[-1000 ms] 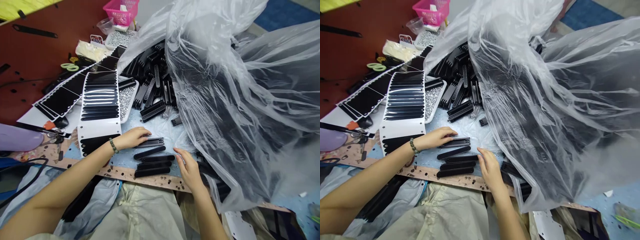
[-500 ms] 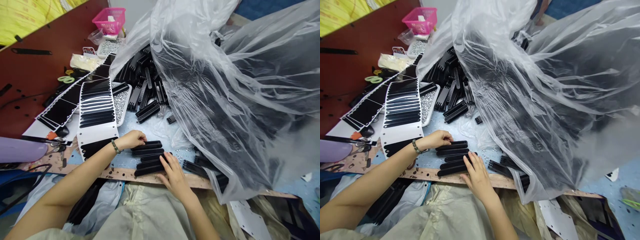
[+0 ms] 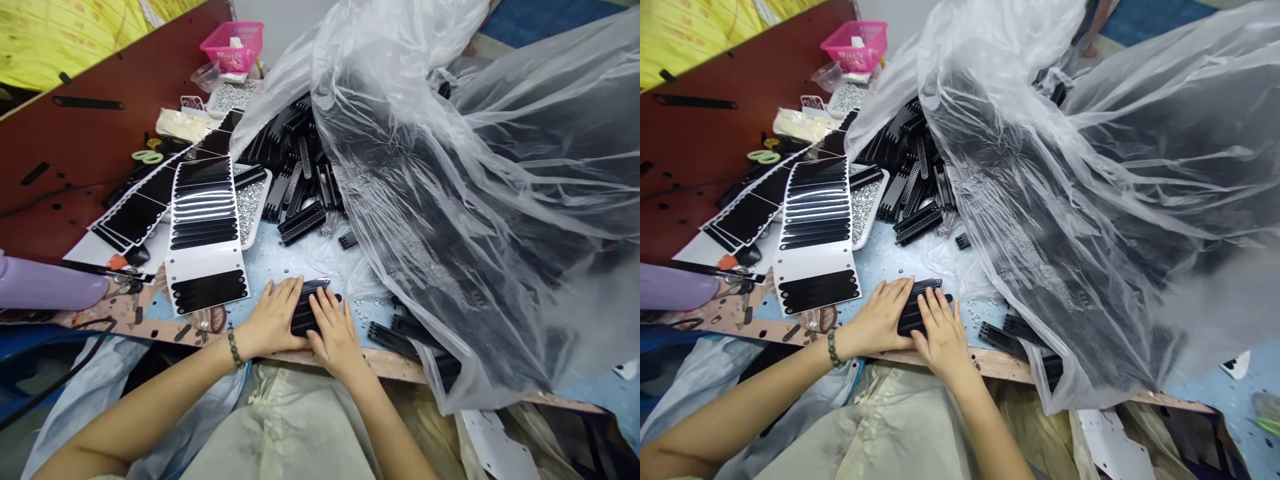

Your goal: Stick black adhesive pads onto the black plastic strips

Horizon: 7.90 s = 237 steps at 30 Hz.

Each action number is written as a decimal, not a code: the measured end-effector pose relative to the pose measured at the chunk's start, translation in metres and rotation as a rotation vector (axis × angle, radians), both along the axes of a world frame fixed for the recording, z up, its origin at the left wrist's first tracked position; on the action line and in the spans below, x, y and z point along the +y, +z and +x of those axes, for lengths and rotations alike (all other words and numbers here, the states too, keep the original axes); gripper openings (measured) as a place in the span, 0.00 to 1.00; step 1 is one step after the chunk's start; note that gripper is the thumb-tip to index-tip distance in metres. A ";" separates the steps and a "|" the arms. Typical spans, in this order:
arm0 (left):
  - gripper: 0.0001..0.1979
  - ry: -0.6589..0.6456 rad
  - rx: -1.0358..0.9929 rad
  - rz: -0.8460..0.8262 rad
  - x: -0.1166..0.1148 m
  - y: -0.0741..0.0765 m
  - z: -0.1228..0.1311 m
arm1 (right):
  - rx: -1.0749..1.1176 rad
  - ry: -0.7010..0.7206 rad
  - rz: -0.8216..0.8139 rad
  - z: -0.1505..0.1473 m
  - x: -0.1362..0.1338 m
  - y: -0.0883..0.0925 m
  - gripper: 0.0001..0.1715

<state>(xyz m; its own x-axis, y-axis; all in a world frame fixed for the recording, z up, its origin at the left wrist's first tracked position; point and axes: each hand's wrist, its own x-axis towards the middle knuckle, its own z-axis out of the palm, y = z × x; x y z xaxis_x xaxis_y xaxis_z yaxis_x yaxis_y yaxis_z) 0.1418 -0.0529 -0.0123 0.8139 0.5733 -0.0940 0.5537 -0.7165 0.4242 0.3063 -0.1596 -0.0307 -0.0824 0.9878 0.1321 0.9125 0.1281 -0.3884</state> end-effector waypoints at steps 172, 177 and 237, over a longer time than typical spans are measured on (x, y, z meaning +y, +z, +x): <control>0.14 -0.186 -0.413 0.371 0.013 -0.010 -0.050 | 0.711 0.182 -0.594 0.040 0.056 0.022 0.20; 0.12 -0.243 -0.476 0.596 0.017 0.000 -0.057 | 1.029 0.363 -0.855 0.038 0.054 0.019 0.31; 0.57 0.104 -0.189 -0.034 0.026 -0.003 -0.038 | -0.083 0.337 -0.032 0.057 0.128 0.012 0.08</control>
